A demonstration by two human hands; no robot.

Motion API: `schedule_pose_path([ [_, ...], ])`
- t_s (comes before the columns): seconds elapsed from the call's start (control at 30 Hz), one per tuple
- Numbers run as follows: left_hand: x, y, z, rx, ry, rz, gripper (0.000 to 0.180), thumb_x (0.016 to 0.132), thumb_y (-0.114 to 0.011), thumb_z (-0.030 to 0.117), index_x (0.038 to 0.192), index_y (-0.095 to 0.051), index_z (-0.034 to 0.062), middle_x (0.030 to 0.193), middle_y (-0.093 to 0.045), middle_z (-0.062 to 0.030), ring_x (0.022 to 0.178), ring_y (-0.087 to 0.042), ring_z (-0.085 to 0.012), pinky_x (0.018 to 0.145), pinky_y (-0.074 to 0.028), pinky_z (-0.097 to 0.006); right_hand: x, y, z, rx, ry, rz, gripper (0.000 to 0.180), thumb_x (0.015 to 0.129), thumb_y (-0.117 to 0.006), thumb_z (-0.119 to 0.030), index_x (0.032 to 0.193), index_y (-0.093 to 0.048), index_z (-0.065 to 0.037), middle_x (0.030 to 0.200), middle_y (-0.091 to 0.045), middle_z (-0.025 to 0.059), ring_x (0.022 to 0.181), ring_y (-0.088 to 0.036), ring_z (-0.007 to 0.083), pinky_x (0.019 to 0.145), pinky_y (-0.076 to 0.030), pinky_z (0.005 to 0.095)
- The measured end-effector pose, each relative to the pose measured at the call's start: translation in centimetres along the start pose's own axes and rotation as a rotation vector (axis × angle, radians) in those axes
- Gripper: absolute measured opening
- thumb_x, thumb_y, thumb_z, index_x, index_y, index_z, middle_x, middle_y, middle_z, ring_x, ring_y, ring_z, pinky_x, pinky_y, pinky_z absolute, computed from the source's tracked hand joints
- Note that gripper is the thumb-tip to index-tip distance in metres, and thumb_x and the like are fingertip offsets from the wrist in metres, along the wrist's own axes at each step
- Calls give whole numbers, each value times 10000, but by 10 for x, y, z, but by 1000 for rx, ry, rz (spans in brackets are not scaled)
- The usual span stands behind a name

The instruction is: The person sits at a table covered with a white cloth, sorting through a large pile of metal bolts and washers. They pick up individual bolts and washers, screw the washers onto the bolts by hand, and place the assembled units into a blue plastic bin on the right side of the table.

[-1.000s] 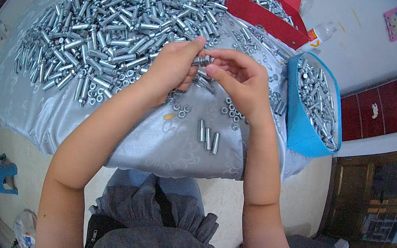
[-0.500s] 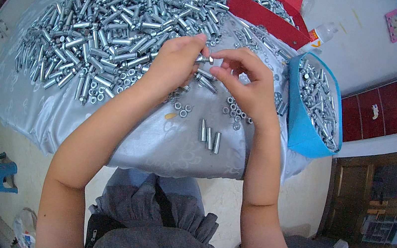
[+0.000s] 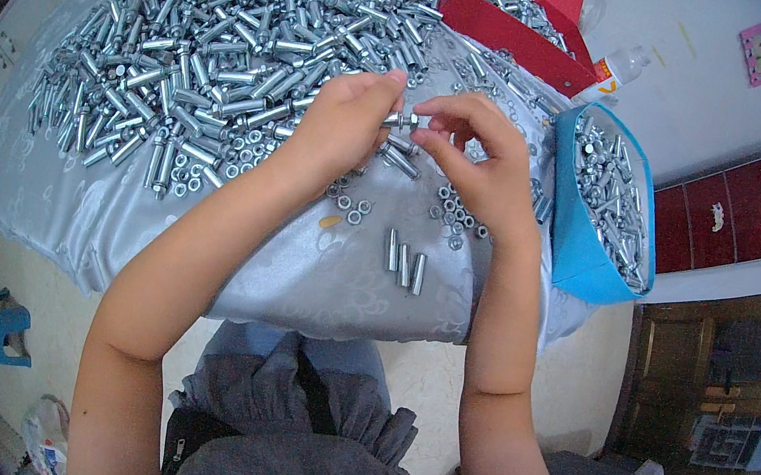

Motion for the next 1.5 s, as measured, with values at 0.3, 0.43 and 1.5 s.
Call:
schedule_pose_path([
  [0.3,0,1,-3,-4,24,17,331,851,-465,435,750,-504,122,478,-362,54,370,-274,-53,363,-176,-216,-1,-1,-4,10,-88,8,159,696,-682,-154,808,-615,-63,658,-522,15,558,-460,110,504,-358,228],
  [0.43,-1,0,0,-5,18,19,336,861,-461,388,683,-487,103,494,-385,43,387,-319,-53,364,-219,-214,0,-3,-4,-48,28,-16,208,677,-705,-183,817,-609,-62,614,-486,1,555,-452,92,505,-357,226],
  [1.5,2,-5,-7,29,-101,-67,327,855,-478,397,682,-510,122,530,-400,62,421,-316,-33,381,-217,-201,-8,-21,10,26,-262,-215,265,847,-511,-249,767,-547,1,614,-520,153,535,-478,203,528,-395,316],
])
Point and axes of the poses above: each hand's wrist, its own x-axis towards the middle knuckle, its own y-axis out of the back of the hand, z = x × y, the point moved 6 cm from there along x, towards the middle knuckle
